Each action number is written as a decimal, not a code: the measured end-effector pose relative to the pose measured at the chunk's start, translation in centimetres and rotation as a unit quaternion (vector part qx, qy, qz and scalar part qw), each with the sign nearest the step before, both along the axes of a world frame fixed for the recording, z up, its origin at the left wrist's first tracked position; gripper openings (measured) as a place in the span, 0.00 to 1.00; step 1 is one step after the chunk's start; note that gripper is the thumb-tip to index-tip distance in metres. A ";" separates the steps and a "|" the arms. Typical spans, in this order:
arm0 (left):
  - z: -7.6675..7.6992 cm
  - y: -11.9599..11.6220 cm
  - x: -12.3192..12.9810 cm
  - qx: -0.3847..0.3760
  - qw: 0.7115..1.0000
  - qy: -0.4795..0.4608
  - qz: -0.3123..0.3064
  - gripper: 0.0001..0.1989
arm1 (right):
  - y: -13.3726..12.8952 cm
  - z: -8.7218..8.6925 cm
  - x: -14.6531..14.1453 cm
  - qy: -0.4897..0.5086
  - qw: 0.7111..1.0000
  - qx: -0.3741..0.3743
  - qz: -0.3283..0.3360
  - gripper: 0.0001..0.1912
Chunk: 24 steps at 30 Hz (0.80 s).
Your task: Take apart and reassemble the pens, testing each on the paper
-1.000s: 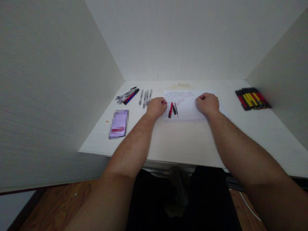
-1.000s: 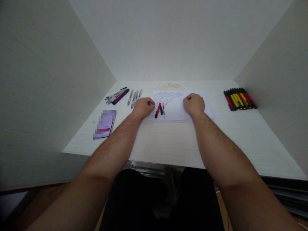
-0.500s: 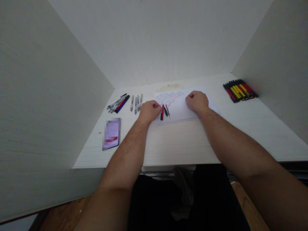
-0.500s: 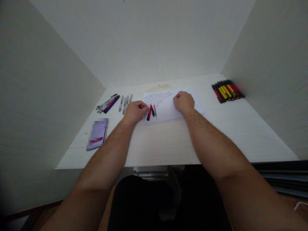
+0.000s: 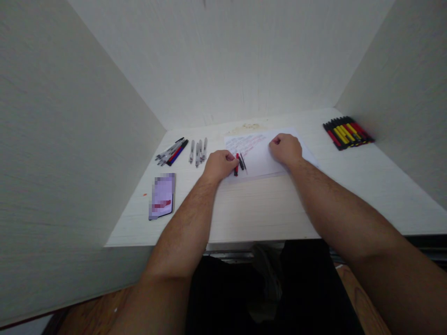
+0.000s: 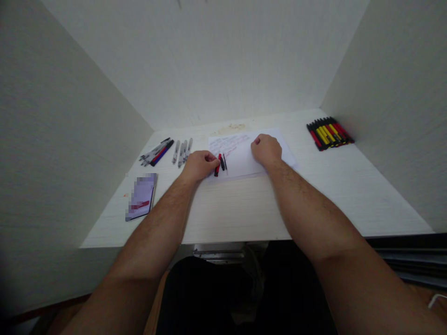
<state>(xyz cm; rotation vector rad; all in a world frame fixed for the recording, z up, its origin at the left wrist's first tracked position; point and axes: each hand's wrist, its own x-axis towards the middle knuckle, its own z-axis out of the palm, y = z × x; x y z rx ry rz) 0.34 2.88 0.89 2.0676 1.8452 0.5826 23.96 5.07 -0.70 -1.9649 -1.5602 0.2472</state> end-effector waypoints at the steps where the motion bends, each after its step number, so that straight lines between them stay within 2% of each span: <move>1: 0.0 0.0 0.0 0.001 1.000 0.000 0.001 0.09 | 0.0 0.0 0.0 0.000 1.000 -0.002 0.000 0.09; 15: -0.4 -0.1 0.6 -0.015 0.999 -0.048 -0.019 0.09 | 0.2 -0.3 0.1 -0.007 1.000 0.003 0.002 0.09; 24: -0.8 0.2 0.1 0.017 0.999 -0.048 -0.013 0.05 | 0.2 -0.3 0.0 -0.005 1.000 0.007 0.004 0.09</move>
